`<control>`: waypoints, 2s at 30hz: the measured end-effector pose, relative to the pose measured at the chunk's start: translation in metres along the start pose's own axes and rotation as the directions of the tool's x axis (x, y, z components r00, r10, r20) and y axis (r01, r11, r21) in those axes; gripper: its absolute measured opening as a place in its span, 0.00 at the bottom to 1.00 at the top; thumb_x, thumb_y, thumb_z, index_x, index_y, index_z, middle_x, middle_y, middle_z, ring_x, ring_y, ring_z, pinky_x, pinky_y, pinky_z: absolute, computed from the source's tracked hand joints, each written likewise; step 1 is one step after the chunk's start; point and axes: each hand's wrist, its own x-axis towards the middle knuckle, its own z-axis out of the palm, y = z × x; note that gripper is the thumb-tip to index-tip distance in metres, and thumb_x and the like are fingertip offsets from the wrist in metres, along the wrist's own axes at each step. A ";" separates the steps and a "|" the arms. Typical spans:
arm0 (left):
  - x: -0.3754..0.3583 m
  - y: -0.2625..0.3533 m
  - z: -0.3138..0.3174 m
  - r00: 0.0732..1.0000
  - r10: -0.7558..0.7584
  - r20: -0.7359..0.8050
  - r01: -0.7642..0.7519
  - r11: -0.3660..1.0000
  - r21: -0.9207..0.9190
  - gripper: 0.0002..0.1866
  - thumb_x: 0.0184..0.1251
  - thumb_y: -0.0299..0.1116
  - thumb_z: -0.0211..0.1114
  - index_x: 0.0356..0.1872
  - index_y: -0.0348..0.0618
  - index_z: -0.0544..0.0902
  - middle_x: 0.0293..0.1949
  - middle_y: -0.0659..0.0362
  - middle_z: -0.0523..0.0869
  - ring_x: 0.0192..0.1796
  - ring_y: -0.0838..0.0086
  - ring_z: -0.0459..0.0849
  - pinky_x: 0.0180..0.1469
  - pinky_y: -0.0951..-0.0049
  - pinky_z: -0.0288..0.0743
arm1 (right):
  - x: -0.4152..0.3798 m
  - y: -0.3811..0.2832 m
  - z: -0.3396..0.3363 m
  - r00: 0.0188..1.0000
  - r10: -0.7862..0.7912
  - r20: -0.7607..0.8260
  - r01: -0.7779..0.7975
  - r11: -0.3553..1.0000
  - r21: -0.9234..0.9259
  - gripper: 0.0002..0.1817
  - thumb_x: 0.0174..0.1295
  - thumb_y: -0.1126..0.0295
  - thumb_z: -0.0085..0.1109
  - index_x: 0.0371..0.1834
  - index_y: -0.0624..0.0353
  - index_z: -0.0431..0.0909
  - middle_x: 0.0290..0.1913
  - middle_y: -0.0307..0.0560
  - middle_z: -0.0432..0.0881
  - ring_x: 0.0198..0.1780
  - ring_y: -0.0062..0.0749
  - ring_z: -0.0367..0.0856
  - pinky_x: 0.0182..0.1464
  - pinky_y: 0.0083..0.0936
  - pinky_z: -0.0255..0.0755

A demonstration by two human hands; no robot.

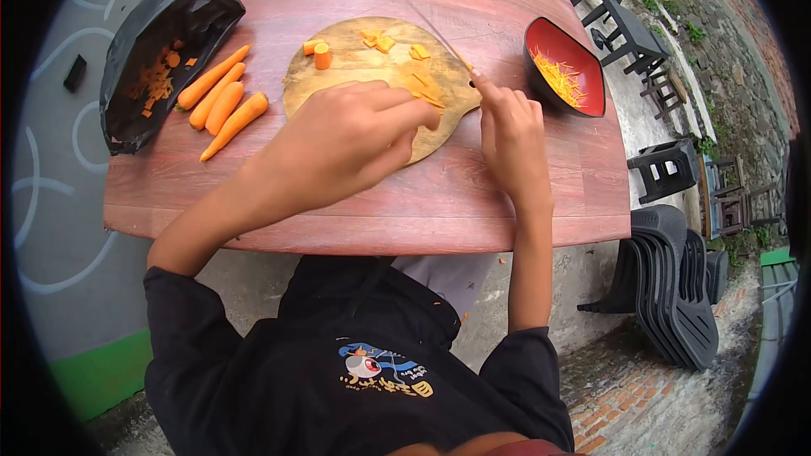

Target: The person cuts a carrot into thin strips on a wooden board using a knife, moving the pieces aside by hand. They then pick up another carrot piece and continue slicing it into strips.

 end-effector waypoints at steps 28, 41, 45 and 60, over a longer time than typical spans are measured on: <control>0.073 -0.087 0.031 0.838 -0.095 0.537 0.242 0.947 -0.210 0.14 0.72 0.39 0.68 0.44 0.35 0.88 0.29 0.55 0.87 0.33 0.70 0.83 0.40 0.67 0.76 | -0.008 -0.004 0.006 0.993 -0.116 0.016 0.117 0.986 -0.118 0.18 0.55 0.82 0.59 0.48 0.53 0.82 0.43 0.39 0.83 0.51 0.35 0.82 0.62 0.41 0.64; 0.068 -0.086 0.024 0.802 -0.149 0.578 0.284 0.947 -0.151 0.18 0.72 0.43 0.69 0.48 0.36 0.88 0.38 0.53 0.90 0.40 0.66 0.86 0.44 0.64 0.78 | -0.010 -0.003 0.005 0.995 -0.099 0.032 0.102 0.989 -0.109 0.19 0.55 0.83 0.58 0.49 0.52 0.82 0.43 0.40 0.83 0.51 0.36 0.81 0.63 0.43 0.65; 0.067 -0.097 0.031 0.859 -0.080 0.506 0.177 0.973 -0.147 0.19 0.73 0.45 0.68 0.48 0.38 0.88 0.38 0.55 0.90 0.39 0.66 0.85 0.42 0.65 0.77 | -0.011 -0.004 0.006 0.992 -0.122 0.044 0.126 0.986 -0.112 0.19 0.54 0.83 0.59 0.48 0.52 0.82 0.43 0.39 0.83 0.51 0.35 0.81 0.63 0.42 0.64; 0.069 -0.090 0.020 0.782 -0.054 0.621 0.225 0.953 -0.201 0.19 0.70 0.42 0.71 0.55 0.43 0.85 0.40 0.57 0.89 0.42 0.68 0.83 0.46 0.65 0.76 | -0.011 -0.009 0.007 0.996 -0.084 0.012 0.084 0.987 -0.137 0.21 0.52 0.83 0.60 0.50 0.51 0.83 0.44 0.39 0.84 0.52 0.34 0.82 0.62 0.43 0.64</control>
